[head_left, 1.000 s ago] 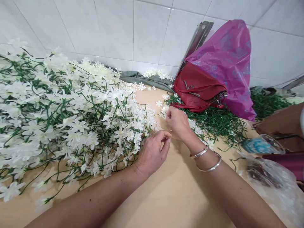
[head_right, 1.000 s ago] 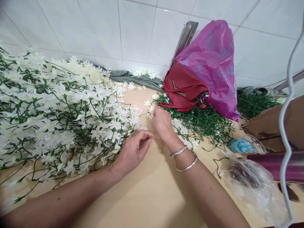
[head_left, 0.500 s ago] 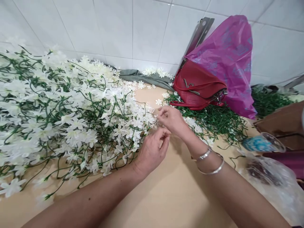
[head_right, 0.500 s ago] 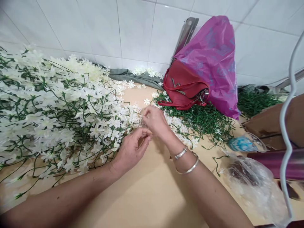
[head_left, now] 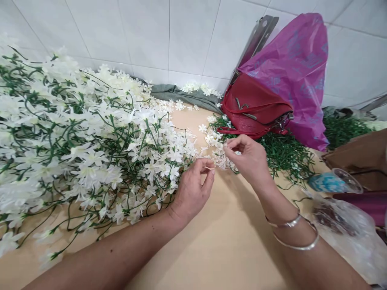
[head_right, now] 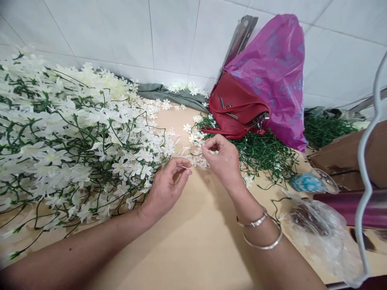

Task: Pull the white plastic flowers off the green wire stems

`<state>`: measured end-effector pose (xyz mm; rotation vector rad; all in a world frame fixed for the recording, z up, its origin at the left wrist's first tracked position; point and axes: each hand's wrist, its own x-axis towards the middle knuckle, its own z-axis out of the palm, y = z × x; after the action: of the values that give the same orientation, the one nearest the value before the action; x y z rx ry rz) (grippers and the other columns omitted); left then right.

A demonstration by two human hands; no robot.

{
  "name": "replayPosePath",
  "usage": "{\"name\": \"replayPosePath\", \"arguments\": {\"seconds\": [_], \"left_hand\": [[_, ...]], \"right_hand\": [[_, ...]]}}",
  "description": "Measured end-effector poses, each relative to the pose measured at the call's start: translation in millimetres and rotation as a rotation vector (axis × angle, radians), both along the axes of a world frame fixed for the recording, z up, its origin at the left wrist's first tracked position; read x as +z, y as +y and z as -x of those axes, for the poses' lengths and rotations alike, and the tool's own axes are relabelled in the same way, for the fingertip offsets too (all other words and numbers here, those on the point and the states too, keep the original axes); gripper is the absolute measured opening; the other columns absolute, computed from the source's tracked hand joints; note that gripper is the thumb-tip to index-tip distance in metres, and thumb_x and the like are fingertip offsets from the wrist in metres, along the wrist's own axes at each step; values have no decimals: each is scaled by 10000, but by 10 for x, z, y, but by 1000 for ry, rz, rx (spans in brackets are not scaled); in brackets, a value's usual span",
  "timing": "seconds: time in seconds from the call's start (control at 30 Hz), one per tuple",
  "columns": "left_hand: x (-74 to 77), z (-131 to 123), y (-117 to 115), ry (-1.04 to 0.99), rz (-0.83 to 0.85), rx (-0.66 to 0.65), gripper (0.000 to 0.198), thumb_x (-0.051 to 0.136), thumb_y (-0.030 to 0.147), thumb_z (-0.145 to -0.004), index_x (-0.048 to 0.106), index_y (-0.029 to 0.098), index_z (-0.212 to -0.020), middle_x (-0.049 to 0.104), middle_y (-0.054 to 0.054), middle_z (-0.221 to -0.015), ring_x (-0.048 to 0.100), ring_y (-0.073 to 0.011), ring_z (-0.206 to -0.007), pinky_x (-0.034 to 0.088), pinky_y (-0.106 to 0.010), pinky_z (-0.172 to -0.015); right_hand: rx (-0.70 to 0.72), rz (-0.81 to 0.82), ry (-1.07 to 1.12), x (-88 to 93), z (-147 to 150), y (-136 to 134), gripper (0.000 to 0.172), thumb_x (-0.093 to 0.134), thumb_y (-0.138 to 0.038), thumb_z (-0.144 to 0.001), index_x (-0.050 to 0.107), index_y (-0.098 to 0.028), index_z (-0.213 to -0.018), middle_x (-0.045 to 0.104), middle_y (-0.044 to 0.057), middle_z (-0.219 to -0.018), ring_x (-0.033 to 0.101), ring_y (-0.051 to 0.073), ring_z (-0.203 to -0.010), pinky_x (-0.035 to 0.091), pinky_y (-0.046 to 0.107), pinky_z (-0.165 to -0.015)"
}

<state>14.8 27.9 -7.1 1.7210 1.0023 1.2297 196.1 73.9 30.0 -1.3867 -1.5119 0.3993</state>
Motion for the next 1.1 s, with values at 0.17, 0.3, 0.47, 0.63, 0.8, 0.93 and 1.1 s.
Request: {"name": "replayPosePath", "arguments": {"seconds": [0.17,0.3,0.47,0.63,0.8,0.93,1.1], "left_hand": [[55,27,-14,-50,9,-45,229,699,264,-959,668,212,-1180,774,-74,-1112,750,-198,-969,591,-355,-923],[68,37,-6,-124,-82,-35,129,650,211,-990,755,216,-1065,792,-51,-1082,733,-175,-1004,587,-335,-955],[32,11,20,-371,138,-82,276,764,224,-904,705,182,-1170,779,-58,-1044,744,-160,-945,608,-309,-925],[46,4,23,-364,144,-101,175,758,216,-899,726,180,-1067,792,-60,-1001,747,-163,-953,589,-314,-960],[65,-1,19,-456,221,-69,246,811,240,-850,681,193,-1055,790,-18,-877,761,-160,-863,608,-305,-892],[62,12,0,-358,138,-61,80,769,264,-897,735,193,-907,787,-35,-918,742,-163,-864,608,-306,-870],[48,37,13,-237,74,-45,100,703,261,-952,777,207,-991,785,-46,-954,725,-176,-879,596,-333,-882]], "right_hand": [[-82,-34,52,9,137,-394,126,691,-219,-787,584,-237,-724,705,25,-835,663,197,-803,515,346,-802],[-109,-52,-38,-35,325,-586,122,651,-181,-815,588,-246,-733,706,20,-840,642,191,-790,510,340,-793],[-52,39,237,-101,367,-600,161,701,-230,-791,569,-242,-701,676,25,-831,637,191,-808,506,334,-782],[-53,91,396,-145,373,-578,180,747,-274,-752,579,-234,-698,662,29,-854,625,177,-788,504,326,-759],[0,167,419,-178,315,-545,202,778,-304,-737,600,-228,-680,673,29,-868,623,164,-756,502,307,-708],[-30,119,438,-91,119,-489,204,840,-313,-715,654,-232,-693,692,29,-884,638,178,-809,523,327,-773],[98,209,455,103,-45,-525,214,896,-351,-713,717,-246,-766,716,13,-835,633,172,-752,535,322,-737]]}}
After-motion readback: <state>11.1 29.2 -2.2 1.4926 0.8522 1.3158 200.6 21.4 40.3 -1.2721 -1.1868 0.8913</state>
